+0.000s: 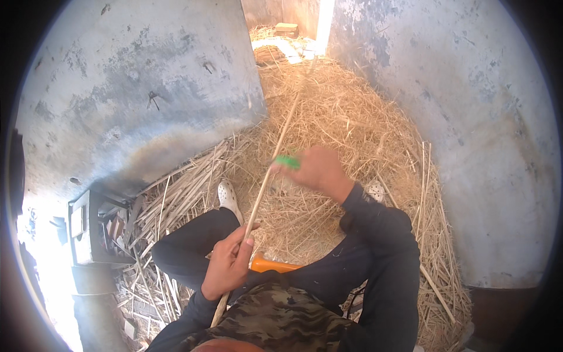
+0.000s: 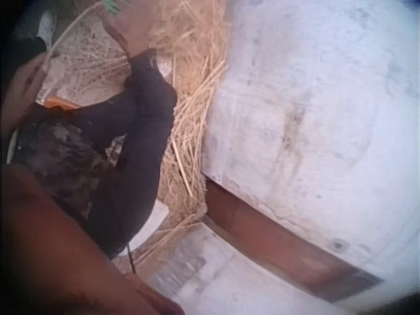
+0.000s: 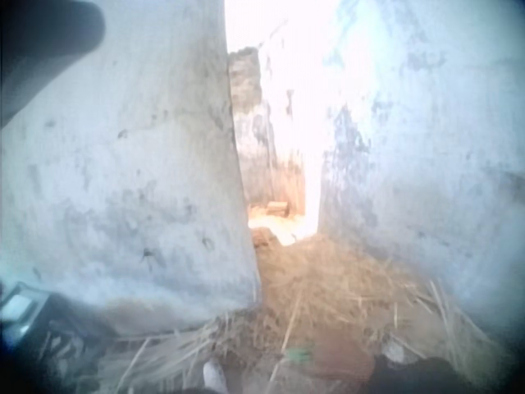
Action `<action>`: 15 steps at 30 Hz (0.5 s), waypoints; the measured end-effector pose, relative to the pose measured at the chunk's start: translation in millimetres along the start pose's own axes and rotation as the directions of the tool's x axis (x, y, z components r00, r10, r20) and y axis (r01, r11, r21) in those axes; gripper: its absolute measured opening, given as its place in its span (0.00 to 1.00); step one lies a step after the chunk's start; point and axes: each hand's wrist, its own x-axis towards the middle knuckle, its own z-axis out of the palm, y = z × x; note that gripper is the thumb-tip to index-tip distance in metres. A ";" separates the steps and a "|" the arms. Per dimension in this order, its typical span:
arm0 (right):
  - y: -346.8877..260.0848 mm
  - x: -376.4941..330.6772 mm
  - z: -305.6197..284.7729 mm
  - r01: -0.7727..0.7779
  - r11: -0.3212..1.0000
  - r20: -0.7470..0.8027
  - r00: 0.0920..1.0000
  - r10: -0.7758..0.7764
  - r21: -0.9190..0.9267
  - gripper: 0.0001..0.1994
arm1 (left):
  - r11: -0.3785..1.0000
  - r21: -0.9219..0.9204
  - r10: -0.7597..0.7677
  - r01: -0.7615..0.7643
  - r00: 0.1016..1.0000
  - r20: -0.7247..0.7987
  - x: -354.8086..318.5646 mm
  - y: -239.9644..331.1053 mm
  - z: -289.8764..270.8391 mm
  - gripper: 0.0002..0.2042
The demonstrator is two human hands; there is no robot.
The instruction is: The person sits on a straw-covered floor and uses a green utility knife to shave the bark off a long, thin wooden stick. They hold the stick with one hand and scrape the blade along its length with the other, occasionally rotating the stick to work on different sides.
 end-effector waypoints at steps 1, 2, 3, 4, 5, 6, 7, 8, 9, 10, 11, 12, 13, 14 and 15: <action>-7.2 -2.8 4.6 0.103 0.994 -0.037 0.994 -0.103 0.021 0.35 | 0.999 0.014 0.037 -0.036 0.999 -0.041 1.7 -5.3 -0.2 0.15; -8.1 -0.3 4.9 0.106 0.994 -0.005 0.994 -0.106 -0.014 0.34 | 0.997 0.029 0.074 -0.072 0.994 -0.080 3.5 -11.7 -0.3 0.15; -8.8 -0.9 7.0 0.101 0.994 0.032 0.994 -0.100 -0.041 0.34 | 0.994 0.048 0.103 -0.098 0.989 -0.110 3.2 -14.7 -0.6 0.16; -9.0 -1.3 8.6 0.097 0.993 0.069 0.993 -0.092 -0.068 0.34 | 0.987 0.100 0.136 -0.123 0.981 -0.136 3.4 -14.6 -1.2 0.16; -8.7 -1.3 9.8 0.093 0.991 0.105 0.991 -0.083 -0.095 0.33 | 0.977 0.152 0.172 -0.148 0.972 -0.160 4.5 -12.4 -2.0 0.17; 4.7 9.9 -3.5 -0.046 0.995 0.076 0.996 0.053 -0.090 0.31 | 0.972 0.177 0.186 -0.156 0.968 -0.167 7.8 -10.7 -0.6 0.17; 1.7 4.1 -0.6 0.003 0.998 0.044 0.999 0.000 -0.060 0.32 | 0.966 0.206 0.190 -0.154 0.967 -0.169 7.7 -9.9 -0.6 0.17; -7.9 -5.4 8.5 0.054 0.998 0.009 0.999 -0.054 -0.032 0.33 | 0.968 0.218 0.163 -0.126 0.974 -0.160 8.2 -10.1 -2.0 0.18; -16.7 -10.9 14.6 0.114 0.993 -0.038 0.993 -0.114 -0.003 0.34 | 0.965 0.243 0.144 -0.103 0.977 -0.158 11.8 -7.0 -4.1 0.18; -34.0 -18.4 5.8 0.251 0.968 -0.001 0.968 -0.251 0.027 0.35 | 0.949 0.289 0.173 -0.123 0.973 -0.153 10.8 -0.7 -6.2 0.19; -30.4 -11.0 5.8 0.207 0.978 0.000 0.978 -0.207 -0.006 0.34 | 0.943 0.296 0.205 -0.150 0.965 -0.165 13.5 -2.3 -7.0 0.19; -21.3 -3.0 6.5 0.154 0.988 0.004 0.988 -0.154 -0.034 0.34 | 0.937 0.302 0.231 -0.174 0.959 -0.166 14.6 -6.1 -6.5 0.19; -12.7 3.9 9.0 0.100 0.994 0.015 0.995 -0.100 -0.051 0.34 | 0.933 0.310 0.245 -0.184 0.955 -0.168 9.9 -9.0 -7.1 0.19; 3.8 16.7 2.7 -0.038 0.997 0.104 0.994 0.046 -0.071 0.33 | 0.934 0.323 0.212 -0.153 0.965 -0.155 6.9 -6.5 -7.5 0.19; -1.8 8.9 1.4 0.031 0.999 0.080 0.996 -0.028 -0.029 0.33 | 0.934 0.333 0.189 -0.132 0.971 -0.145 7.6 -1.8 -7.1 0.19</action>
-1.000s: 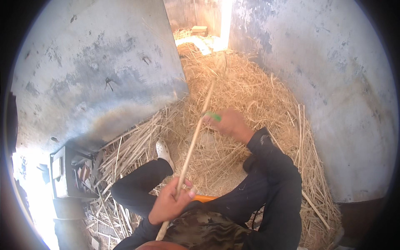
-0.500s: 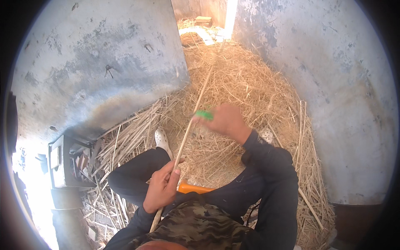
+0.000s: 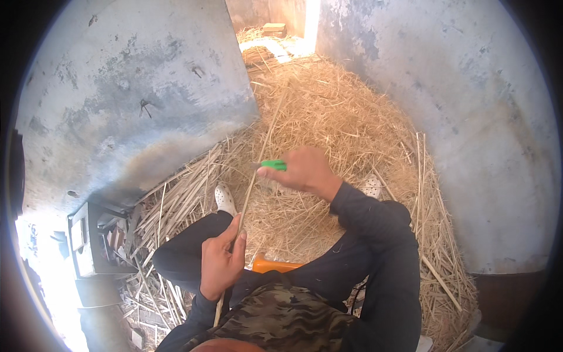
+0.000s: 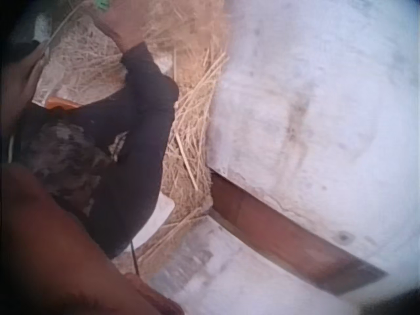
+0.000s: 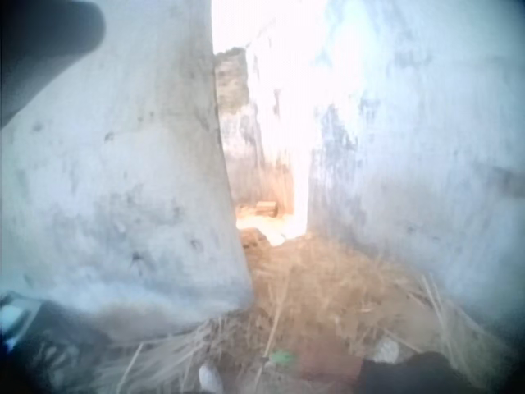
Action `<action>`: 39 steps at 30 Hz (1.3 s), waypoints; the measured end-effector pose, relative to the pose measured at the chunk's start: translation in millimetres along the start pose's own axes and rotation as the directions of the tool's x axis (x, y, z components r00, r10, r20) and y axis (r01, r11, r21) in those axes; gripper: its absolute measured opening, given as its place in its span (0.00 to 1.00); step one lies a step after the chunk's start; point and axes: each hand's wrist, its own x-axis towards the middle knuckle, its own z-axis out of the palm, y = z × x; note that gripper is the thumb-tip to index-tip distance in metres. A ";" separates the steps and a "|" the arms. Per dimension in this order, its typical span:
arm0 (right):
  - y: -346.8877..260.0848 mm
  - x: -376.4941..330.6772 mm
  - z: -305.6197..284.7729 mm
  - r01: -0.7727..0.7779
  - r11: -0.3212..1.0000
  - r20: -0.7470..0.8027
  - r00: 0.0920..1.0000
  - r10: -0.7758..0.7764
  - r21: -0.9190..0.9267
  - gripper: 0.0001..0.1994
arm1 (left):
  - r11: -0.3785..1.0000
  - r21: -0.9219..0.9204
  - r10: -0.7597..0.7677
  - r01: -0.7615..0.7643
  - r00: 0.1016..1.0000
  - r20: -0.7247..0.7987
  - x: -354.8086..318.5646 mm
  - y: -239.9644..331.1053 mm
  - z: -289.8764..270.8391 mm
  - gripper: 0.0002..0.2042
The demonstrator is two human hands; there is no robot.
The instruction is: The person sits on a straw-covered floor and uses a green utility knife to shave the bark off a long, thin wooden stick. They hold the stick with one hand and scrape the blade along its length with the other, occasionally rotating the stick to work on different sides.
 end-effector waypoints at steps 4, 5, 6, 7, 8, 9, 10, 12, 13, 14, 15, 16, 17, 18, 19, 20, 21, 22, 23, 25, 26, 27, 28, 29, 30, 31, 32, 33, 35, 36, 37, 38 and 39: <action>-37.9 -25.8 11.0 0.297 0.954 -0.125 0.949 -0.290 0.046 0.35 | 0.999 -0.008 0.031 -0.032 0.999 -0.041 -6.3 -4.3 2.3 0.18; -30.1 -13.3 8.0 0.290 0.955 -0.152 0.948 -0.278 0.060 0.35 | 1.000 0.016 0.024 -0.023 0.999 -0.044 -5.4 -4.3 0.9 0.18; -24.3 -4.5 4.0 0.285 0.957 -0.184 0.945 -0.270 0.062 0.35 | 0.999 0.036 0.029 -0.027 0.998 -0.056 4.1 -2.2 -1.6 0.18; -24.4 -4.3 1.5 0.330 0.940 -0.208 0.928 -0.308 0.082 0.34 | 0.998 0.057 0.034 -0.031 0.997 -0.067 10.2 -0.7 -2.7 0.18; -22.3 -4.0 0.2 0.331 0.942 -0.210 0.926 -0.315 0.047 0.34 | 0.998 0.048 0.054 -0.051 0.995 -0.080 12.1 -0.2 -1.5 0.18; -20.5 -1.4 0.1 0.337 0.941 -0.216 0.920 -0.326 0.018 0.35 | 0.997 0.048 0.071 -0.066 0.993 -0.096 13.5 0.6 -1.2 0.18; -18.2 1.8 0.3 0.343 0.939 -0.221 0.915 -0.337 -0.011 0.35 | 0.996 0.047 0.087 -0.082 0.990 -0.113 14.6 1.6 -1.1 0.18; -8.5 13.1 9.5 0.163 0.987 -0.297 0.942 -0.156 -0.002 0.38 | 0.993 0.098 0.073 -0.066 0.994 -0.078 12.9 5.4 -3.6 0.18; -2.8 16.3 12.4 0.093 0.996 -0.277 0.957 -0.087 0.009 0.39 | 0.991 0.123 0.067 -0.059 0.996 -0.060 11.3 6.4 -4.0 0.18; 3.8 21.1 13.0 0.028 1.000 -0.256 0.966 -0.024 0.011 0.40 | 0.992 0.106 0.071 -0.067 0.997 -0.034 9.9 6.1 -2.1 0.18; 11.3 14.2 13.7 -0.031 0.999 -0.162 0.986 0.033 0.015 0.41 | 0.994 0.084 0.067 -0.067 0.998 0.012 2.8 4.8 1.1 0.18; 21.5 16.7 8.4 -0.069 0.998 -0.086 0.994 0.069 0.008 0.41 | 0.995 0.069 0.075 -0.077 0.997 0.033 1.6 4.3 2.2 0.18; 29.7 19.2 3.3 -0.107 0.994 -0.010 0.994 0.107 -0.002 0.42 | 0.994 0.093 0.061 -0.064 0.997 0.038 -1.3 4.6 0.9 0.18; 33.7 28.1 -2.3 -0.125 0.992 0.065 0.990 0.126 -0.024 0.42 | 0.994 0.080 0.071 -0.069 0.997 -0.012 3.8 3.4 1.0 0.18; 14.2 11.9 8.7 0.059 0.997 -0.111 0.992 -0.065 -0.058 0.42 | 0.996 0.055 0.071 -0.069 0.997 -0.037 5.0 0.1 3.8 0.18; 10.1 7.3 8.6 0.093 0.995 -0.091 0.991 -0.097 -0.047 0.43 | 0.997 0.030 0.071 -0.069 0.996 -0.063 5.3 -2.0 6.5 0.18; 6.2 3.3 9.5 0.118 0.993 -0.081 0.990 -0.119 -0.023 0.43 | 0.999 0.027 0.044 -0.043 0.999 -0.032 1.7 6.3 -1.0 0.18; 5.0 0.6 10.9 0.142 0.990 -0.071 0.987 -0.141 0.002 0.43 | 0.997 0.052 0.065 -0.063 0.998 -0.021 3.9 6.0 -0.5 0.18; 15.9 8.8 9.0 0.046 0.998 -0.090 0.995 -0.042 0.034 0.43 | 0.994 0.076 0.085 -0.084 0.996 -0.007 8.1 5.5 0.3 0.18; 61.5 34.2 -6.0 -0.158 0.983 -0.129 0.977 0.170 0.094 0.44 | 0.997 0.047 0.058 -0.060 0.997 0.043 2.6 11.9 3.1 0.18; 74.5 39.0 -6.6 -0.181 0.980 -0.130 0.973 0.191 0.085 0.44 | 0.998 0.028 0.056 -0.058 0.997 0.049 -3.4 10.3 6.5 0.18; 84.0 42.9 -10.7 -0.202 0.977 -0.132 0.969 0.210 0.073 0.44 | 0.998 0.008 0.057 -0.058 0.997 0.052 -5.4 6.7 13.2 0.18; 89.2 45.2 -11.3 -0.223 0.973 -0.135 0.964 0.229 0.061 0.44 | 0.998 -0.012 0.058 -0.058 0.997 0.055 -6.1 4.7 15.8 0.18; 88.1 41.1 -5.0 -0.203 0.977 -0.103 0.972 0.209 0.067 0.43 | 0.999 0.023 0.045 -0.047 0.997 0.069 -7.7 4.8 13.1 0.18; 73.4 34.3 -0.1 -0.172 0.982 -0.064 0.982 0.177 0.074 0.42 | 0.999 0.029 0.039 -0.041 0.998 0.047 -8.5 2.1 13.6 0.18; 63.0 25.2 4.1 -0.153 0.985 -0.022 0.988 0.155 0.081 0.40 | 0.999 0.031 0.035 -0.037 0.999 0.037 -10.4 -0.1 15.4 0.17; 56.8 21.6 7.4 -0.103 0.994 -0.021 0.994 0.104 0.043 0.40 | 0.999 0.033 0.031 -0.032 0.999 0.026 -11.8 -1.5 16.6 0.17; 51.9 17.2 11.3 -0.058 0.998 -0.019 0.998 0.058 0.009 0.40 | 0.999 0.032 0.029 -0.030 0.999 0.032 -12.8 -0.9 15.7 0.17; 67.2 25.6 22.1 -0.099 0.994 -0.084 0.991 0.102 0.038 0.42 | 0.999 0.030 0.023 -0.024 0.999 0.043 -14.9 1.4 12.3 0.17; 96.2 37.3 22.9 -0.195 0.975 -0.147 0.967 0.209 0.103 0.43 | 0.999 0.023 0.030 -0.032 0.997 0.075 -18.8 2.6 12.5 0.17; 121.2 47.0 9.7 -0.287 0.956 -0.118 0.949 0.293 0.067 0.43 | 0.999 0.019 0.038 -0.040 0.995 0.096 -23.0 1.7 12.1 0.17; 144.3 49.2 -1.7 -0.376 0.926 -0.089 0.922 0.377 0.031 0.42 | 0.999 0.015 0.044 -0.046 0.992 0.118 -28.4 2.1 11.3 0.17; 166.7 45.6 -2.9 -0.343 0.930 -0.127 0.936 0.327 -0.134 0.43 | 0.999 0.003 0.048 -0.048 0.991 0.127 -32.1 0.6 13.5 0.17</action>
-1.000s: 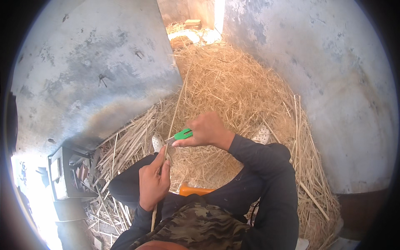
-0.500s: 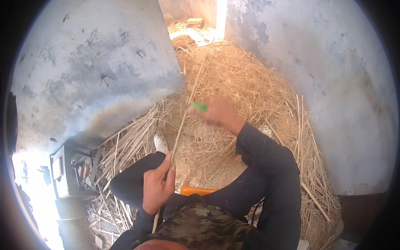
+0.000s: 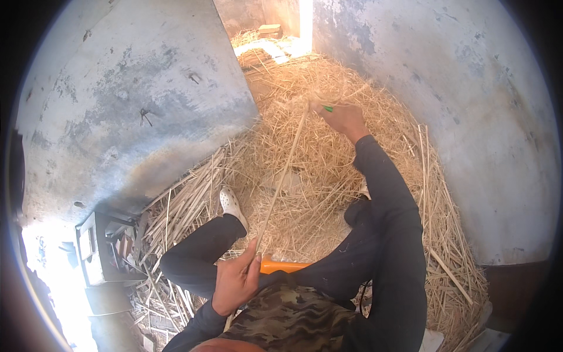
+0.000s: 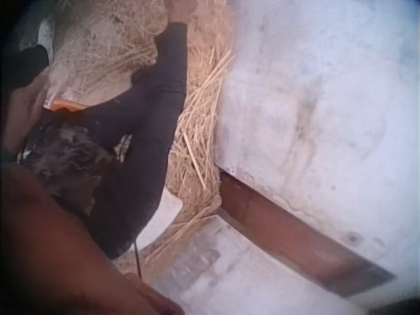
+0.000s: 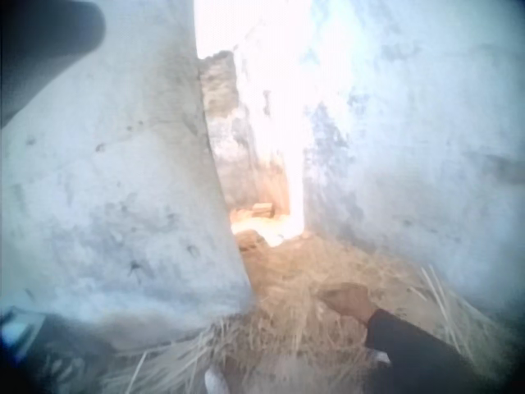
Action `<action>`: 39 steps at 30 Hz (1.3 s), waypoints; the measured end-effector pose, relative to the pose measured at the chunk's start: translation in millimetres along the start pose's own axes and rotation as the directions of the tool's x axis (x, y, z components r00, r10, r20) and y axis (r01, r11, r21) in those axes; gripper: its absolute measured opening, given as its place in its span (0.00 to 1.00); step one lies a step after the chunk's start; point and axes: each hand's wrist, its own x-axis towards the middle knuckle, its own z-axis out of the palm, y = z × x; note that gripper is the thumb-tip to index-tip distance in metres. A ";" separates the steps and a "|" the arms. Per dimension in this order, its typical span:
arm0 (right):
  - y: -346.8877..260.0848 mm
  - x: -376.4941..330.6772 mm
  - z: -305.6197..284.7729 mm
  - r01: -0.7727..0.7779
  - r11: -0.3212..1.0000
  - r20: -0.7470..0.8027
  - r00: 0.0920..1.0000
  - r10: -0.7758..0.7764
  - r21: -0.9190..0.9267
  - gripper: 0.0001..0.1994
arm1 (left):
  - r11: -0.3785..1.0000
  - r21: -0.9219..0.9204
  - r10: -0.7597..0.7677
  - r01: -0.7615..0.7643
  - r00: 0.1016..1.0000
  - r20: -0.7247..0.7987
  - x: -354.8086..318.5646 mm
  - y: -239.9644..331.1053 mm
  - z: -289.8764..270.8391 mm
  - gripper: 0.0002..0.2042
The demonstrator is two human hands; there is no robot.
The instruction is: The person sits on a straw-covered floor and uses a green utility knife to shave the bark off a long, thin wooden stick. They hold the stick with one hand and scrape the blade along its length with the other, occasionally rotating the stick to work on different sides.
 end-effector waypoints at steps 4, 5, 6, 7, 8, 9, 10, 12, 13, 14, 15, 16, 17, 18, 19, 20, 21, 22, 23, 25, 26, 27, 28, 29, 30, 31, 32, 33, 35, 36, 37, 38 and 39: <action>0.9 2.6 24.3 -0.049 0.999 -0.101 0.994 0.050 0.011 0.44 | 0.999 -0.031 -0.023 0.023 1.000 0.008 7.0 -9.2 12.5 0.18; -1.4 4.7 25.8 -0.102 0.981 -0.020 0.994 0.107 0.165 0.43 | 0.998 -0.040 -0.041 0.041 0.999 0.015 10.9 -11.1 14.3 0.18; -16.2 2.9 18.8 -0.163 0.936 0.076 0.986 0.147 0.313 0.42 | 0.992 -0.096 -0.087 0.087 0.996 0.010 12.8 -17.8 18.0 0.19; -31.2 1.7 11.5 -0.234 0.865 0.177 0.969 0.172 0.444 0.42 | 0.951 -0.272 -0.140 0.149 0.989 0.050 17.3 -25.0 19.4 0.19; -54.4 -12.5 3.9 -0.149 0.925 0.174 0.980 0.092 0.349 0.42 | 0.873 -0.439 -0.190 0.211 0.977 0.092 22.4 -33.1 20.0 0.19; -76.7 -31.5 -3.5 -0.055 0.951 0.164 0.986 0.005 0.305 0.43 | 0.766 -0.588 -0.222 0.261 0.965 0.140 29.7 -39.7 21.1 0.19; -99.0 -52.5 -9.0 0.041 0.965 0.158 0.984 -0.084 0.261 0.43 | 0.627 -0.708 -0.268 0.325 0.943 0.195 34.6 -44.4 24.2 0.18; -138.4 -95.6 -16.3 0.363 0.918 0.032 0.928 -0.372 0.158 0.40 | 0.420 -0.836 -0.284 0.353 0.926 0.249 43.1 -49.7 19.7 0.18; -148.1 -110.0 -18.4 0.409 0.902 0.020 0.910 -0.415 0.141 0.41 | 0.305 -0.880 -0.279 0.365 0.917 0.284 47.7 -50.2 18.5 0.18; -155.9 -120.5 -19.8 0.455 0.882 0.007 0.888 -0.459 0.124 0.42 | 0.294 -0.883 -0.273 0.366 0.918 0.290 50.0 -45.4 15.2 0.18; -160.9 -124.0 -19.8 0.507 0.855 -0.009 0.861 -0.509 0.109 0.43 | 0.331 -0.873 -0.274 0.358 0.922 0.274 48.7 -43.5 13.1 0.18; -156.7 -113.7 -19.2 0.428 0.893 0.045 0.898 -0.438 0.136 0.40 | 0.368 -0.862 -0.274 0.348 0.927 0.257 46.8 -42.5 11.5 0.18; -147.3 -94.1 -18.6 0.346 0.925 0.101 0.926 -0.364 0.158 0.38 | 0.406 -0.849 -0.275 0.339 0.931 0.240 44.8 -41.7 10.4 0.18; -143.0 -82.8 -20.9 0.261 0.950 0.159 0.944 -0.288 0.171 0.36 | 0.407 -0.853 -0.264 0.327 0.936 0.233 43.4 -39.7 11.6 0.18; -143.8 -85.1 -20.0 0.288 0.943 0.153 0.937 -0.314 0.169 0.35 | 0.433 -0.838 -0.276 0.331 0.934 0.227 41.9 -39.1 11.1 0.18; -146.2 -92.3 -19.6 0.315 0.934 0.147 0.929 -0.340 0.166 0.33 | 0.459 -0.822 -0.287 0.336 0.932 0.221 40.5 -38.6 10.6 0.19; -150.2 -95.6 -19.8 0.354 0.921 0.128 0.918 -0.375 0.161 0.32 | 0.491 -0.807 -0.295 0.328 0.934 0.200 42.6 -38.1 8.6 0.19; -157.7 -105.4 -10.8 0.449 0.879 0.112 0.876 -0.468 0.163 0.29 | 0.545 -0.781 -0.299 0.305 0.941 0.158 41.4 -36.4 6.2 0.19; -160.0 -102.3 -8.6 0.461 0.868 0.074 0.874 -0.480 0.184 0.30 | 0.597 -0.750 -0.302 0.283 0.946 0.116 38.8 -33.2 3.5 0.19; -162.5 -107.4 -7.7 0.462 0.855 0.022 0.877 -0.480 0.236 0.32 | 0.681 -0.683 -0.294 0.264 0.953 0.076 33.1 -27.2 2.1 0.20; -155.6 -86.9 -14.8 0.300 0.943 0.173 0.931 -0.322 0.142 0.35 | 0.719 -0.647 -0.281 0.252 0.958 0.061 32.4 -24.3 1.2 0.20; -151.7 -82.7 -17.2 0.285 0.945 0.159 0.938 -0.309 0.159 0.35 | 0.757 -0.613 -0.257 0.229 0.966 0.043 34.2 -22.5 0.7 0.20; -147.7 -80.0 -18.0 0.270 0.947 0.145 0.944 -0.297 0.176 0.36 | 0.769 -0.595 -0.257 0.233 0.965 0.046 34.0 -22.7 0.8 0.20; -144.7 -78.6 -17.4 0.256 0.947 0.131 0.950 -0.283 0.193 0.37 | 0.781 -0.578 -0.256 0.236 0.965 0.048 32.0 -23.4 0.7 0.20; -147.4 -91.7 -11.9 0.355 0.912 0.041 0.928 -0.371 0.206 0.37 | 0.796 -0.560 -0.247 0.228 0.968 0.044 35.0 -24.8 0.3 0.20; -153.4 -103.2 -6.4 0.464 0.860 -0.050 0.884 -0.465 0.212 0.38 | 0.807 -0.549 -0.246 0.218 0.969 0.023 33.7 -24.5 -0.7 0.20; -157.6 -107.8 -6.0 0.518 0.823 -0.103 0.855 -0.509 0.233 0.39 | 0.817 -0.539 -0.245 0.208 0.970 0.003 32.5 -23.6 -1.6 0.20; -158.6 -110.8 -7.7 0.561 0.790 -0.152 0.828 -0.540 0.248 0.40 | 0.825 -0.529 -0.239 0.200 0.971 -0.006 32.3 -22.8 -1.4 0.20; -146.8 -87.7 -16.1 0.418 0.899 0.067 0.901 -0.429 0.133 0.38 | 0.837 -0.525 -0.196 0.152 0.980 -0.028 29.2 -19.7 0.6 0.20; -141.4 -76.9 -19.0 0.356 0.909 0.044 0.927 -0.373 0.216 0.37 | 0.836 -0.526 -0.196 0.157 0.980 -0.019 30.8 -17.2 -1.1 0.20; -137.9 -72.3 -22.0 0.293 0.908 0.024 0.949 -0.314 0.299 0.36 | 0.835 -0.526 -0.194 0.162 0.981 -0.005 32.1 -15.2 -2.1 0.20; -140.0 -83.4 -20.7 0.364 0.884 -0.015 0.926 -0.377 0.294 0.38 | 0.825 -0.525 -0.224 0.210 0.974 0.038 31.5 -13.1 -6.7 0.19; -152.2 -100.4 -15.7 0.445 0.847 -0.061 0.892 -0.448 0.290 0.40 | 0.817 -0.516 -0.258 0.255 0.964 0.068 31.9 -13.7 -11.0 0.19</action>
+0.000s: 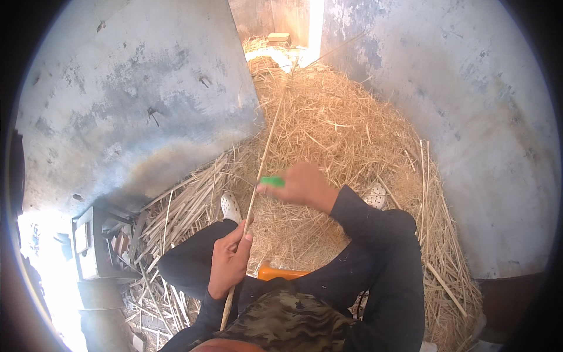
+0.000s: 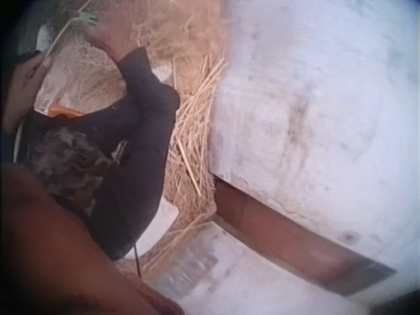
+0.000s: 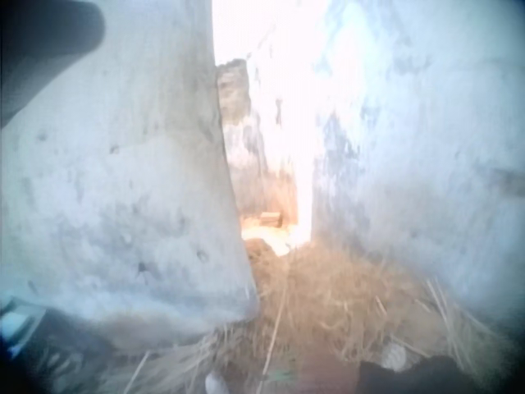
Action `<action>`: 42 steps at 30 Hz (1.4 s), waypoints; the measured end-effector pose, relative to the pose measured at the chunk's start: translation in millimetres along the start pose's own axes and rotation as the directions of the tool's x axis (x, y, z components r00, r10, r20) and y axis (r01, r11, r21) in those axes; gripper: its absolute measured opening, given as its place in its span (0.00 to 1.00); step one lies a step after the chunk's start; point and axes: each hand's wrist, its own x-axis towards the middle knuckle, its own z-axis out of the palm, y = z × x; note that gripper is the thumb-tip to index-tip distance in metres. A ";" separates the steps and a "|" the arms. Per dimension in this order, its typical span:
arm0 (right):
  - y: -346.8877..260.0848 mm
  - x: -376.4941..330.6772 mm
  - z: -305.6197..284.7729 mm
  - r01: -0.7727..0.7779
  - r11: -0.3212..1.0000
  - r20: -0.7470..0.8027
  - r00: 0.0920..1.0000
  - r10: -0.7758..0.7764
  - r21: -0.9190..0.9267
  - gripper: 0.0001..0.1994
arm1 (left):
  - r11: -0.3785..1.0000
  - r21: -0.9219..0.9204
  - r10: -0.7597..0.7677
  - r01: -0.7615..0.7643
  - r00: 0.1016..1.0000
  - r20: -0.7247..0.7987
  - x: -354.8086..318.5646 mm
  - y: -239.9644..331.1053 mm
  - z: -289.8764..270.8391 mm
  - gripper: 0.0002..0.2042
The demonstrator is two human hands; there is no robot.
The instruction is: The person sits on a straw-covered floor and uses a green utility knife to shave the bark off a long, thin wooden stick. They hold the stick with one hand and scrape the blade along its length with the other, occasionally rotating the stick to work on different sides.
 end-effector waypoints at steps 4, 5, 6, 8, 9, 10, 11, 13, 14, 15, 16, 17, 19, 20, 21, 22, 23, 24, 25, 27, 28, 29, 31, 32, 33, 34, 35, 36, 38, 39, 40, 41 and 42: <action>13.1 9.3 -0.9 -0.063 0.989 -0.043 0.997 0.058 -0.136 0.35 | 0.996 0.031 0.082 -0.081 0.996 -0.044 -4.1 -2.7 3.5 0.19; 29.2 21.9 -21.8 -0.229 0.973 0.046 0.973 0.227 0.026 0.35 | 0.996 0.033 0.082 -0.081 0.996 -0.036 -7.4 -0.1 5.4 0.19; 30.0 21.5 -22.1 -0.217 0.976 0.052 0.975 0.217 -0.003 0.35 | 0.995 0.027 0.101 -0.100 0.994 -0.036 -5.2 3.1 7.4 0.19; 25.8 14.7 -14.7 -0.195 0.979 0.063 0.978 0.199 -0.062 0.36 | 0.971 0.072 0.234 -0.229 0.969 -0.081 1.6 -10.4 8.1 0.18; 11.5 7.3 -4.6 -0.079 0.993 0.032 0.996 0.082 -0.088 0.36 | 0.952 0.107 0.298 -0.286 0.948 -0.112 3.4 -16.8 4.8 0.18; 8.8 9.2 -7.9 -0.032 0.993 0.025 0.999 0.036 -0.114 0.36 | 0.954 0.140 0.280 -0.264 0.953 -0.115 3.2 -14.5 4.3 0.18; 6.0 12.0 -12.6 0.014 0.990 0.019 1.000 -0.011 -0.140 0.36 | 0.955 0.173 0.263 -0.240 0.957 -0.120 2.2 -10.3 3.6 0.18; 26.3 21.5 -15.9 -0.104 0.986 -0.050 0.994 0.099 -0.130 0.37 | 0.955 0.215 0.229 -0.205 0.969 -0.093 -8.4 -10.7 3.1 0.18; 49.9 31.9 -23.5 -0.257 0.962 -0.120 0.962 0.246 -0.088 0.39 | 0.953 0.216 0.232 -0.214 0.971 -0.062 -11.7 -10.3 5.3 0.18; 76.5 44.0 -41.2 -0.391 0.915 -0.095 0.919 0.382 -0.100 0.40 | 0.952 0.220 0.227 -0.213 0.973 -0.041 -14.2 -8.2 7.4 0.18; 104.1 48.1 -46.0 -0.430 0.895 -0.178 0.896 0.407 -0.116 0.41 | 0.951 0.225 0.223 -0.213 0.975 -0.019 -17.1 -5.9 9.5 0.18; 128.7 52.6 -48.7 -0.464 0.878 -0.264 0.867 0.421 -0.122 0.42 | 0.950 0.241 0.207 -0.201 0.978 -0.003 -18.8 -1.4 11.3 0.18; 155.3 53.0 -63.8 -0.596 0.803 -0.319 0.767 0.557 -0.032 0.42 | 0.936 0.272 0.214 -0.222 0.975 0.060 -20.2 3.8 14.6 0.18; 160.9 53.2 -63.4 -0.582 0.812 -0.341 0.774 0.534 -0.049 0.41 | 0.952 0.233 0.193 -0.200 0.980 0.054 -17.1 0.8 15.3 0.18; 160.1 51.8 -64.9 -0.569 0.820 -0.359 0.780 0.512 -0.066 0.40 | 0.966 0.194 0.167 -0.174 0.985 0.049 -13.2 -4.7 17.8 0.18; 159.3 50.1 -66.2 -0.557 0.826 -0.377 0.785 0.491 -0.084 0.39 | 0.977 0.153 0.142 -0.148 0.989 0.046 -8.4 -10.7 20.4 0.17; 157.1 47.4 -64.8 -0.545 0.833 -0.313 0.811 0.495 -0.094 0.39 | 0.985 0.049 0.161 -0.164 0.985 0.062 -2.6 -17.0 20.1 0.18; 141.9 46.5 -60.8 -0.532 0.841 -0.248 0.831 0.497 -0.096 0.39 | 0.994 -0.055 0.099 -0.096 0.993 0.066 2.5 -14.9 18.0 0.18; 122.8 43.0 -56.3 -0.524 0.846 -0.183 0.845 0.502 -0.096 0.39 | 0.987 -0.156 0.038 -0.025 0.996 0.082 9.6 -11.5 14.8 0.18; 66.2 29.3 -39.9 -0.321 0.947 -0.018 0.947 0.320 -0.029 0.39 | 0.921 -0.375 -0.072 0.105 0.992 0.102 16.2 -16.7 6.9 0.19; 42.0 12.9 -25.4 -0.208 0.978 -0.056 0.977 0.207 -0.015 0.38 | 0.904 -0.413 -0.065 0.108 0.991 0.118 20.5 -15.8 5.3 0.19; 22.8 1.1 -13.2 -0.083 0.997 -0.092 0.992 0.082 -0.005 0.37 | 0.885 -0.453 -0.058 0.108 0.991 0.122 23.8 -14.8 4.1 0.19; -3.6 -7.9 -14.4 0.025 0.998 -0.068 0.997 -0.029 -0.056 0.36 | 0.855 -0.503 -0.053 0.122 0.987 0.151 27.0 -10.4 5.3 0.19; -10.3 -11.1 -13.6 0.082 0.994 -0.054 0.995 -0.086 -0.074 0.35 | 0.863 -0.489 -0.058 0.126 0.987 0.150 24.4 -9.4 6.5 0.19; -2.6 -7.4 -11.6 0.029 0.997 -0.029 0.999 -0.031 -0.070 0.35 | 0.874 -0.470 -0.058 0.124 0.987 0.151 22.0 -6.7 7.7 0.19; 10.0 1.7 -14.5 -0.043 0.998 -0.034 0.999 0.041 -0.037 0.35 | 0.883 -0.455 -0.052 0.114 0.988 0.147 20.9 -5.0 8.0 0.19; 24.1 10.7 -18.9 -0.114 0.993 -0.038 0.993 0.114 -0.003 0.35 | 0.888 -0.445 -0.053 0.115 0.987 0.150 19.3 -4.8 8.2 0.19; 27.1 19.2 -25.7 -0.178 0.984 -0.040 0.983 0.179 0.025 0.34 | 0.892 -0.438 -0.047 0.108 0.988 0.148 18.8 -4.7 8.3 0.19; 3.8 9.3 -20.0 -0.102 0.995 -0.052 0.993 0.103 0.022 0.35 | 0.917 -0.389 -0.050 0.093 0.992 0.120 14.6 -4.9 6.4 0.19; -7.5 1.0 -13.1 0.013 1.000 -0.069 0.998 -0.013 0.005 0.36 | 0.934 -0.349 -0.044 0.073 0.995 0.091 12.8 -4.8 4.7 0.19; -12.8 -4.4 -6.6 0.120 0.993 -0.076 0.990 -0.120 0.002 0.36 | 0.951 -0.301 -0.056 0.073 0.996 0.064 9.1 -3.5 3.7 0.19; -9.7 1.5 -5.3 0.179 0.983 -0.175 0.970 -0.169 0.044 0.36 | 0.967 -0.250 -0.036 0.043 0.999 0.033 7.6 2.9 3.8 0.19; 2.3 8.7 -5.3 0.048 0.997 -0.150 0.988 -0.038 0.058 0.36 | 0.981 -0.194 -0.029 0.031 1.000 0.011 2.8 10.2 5.5 0.19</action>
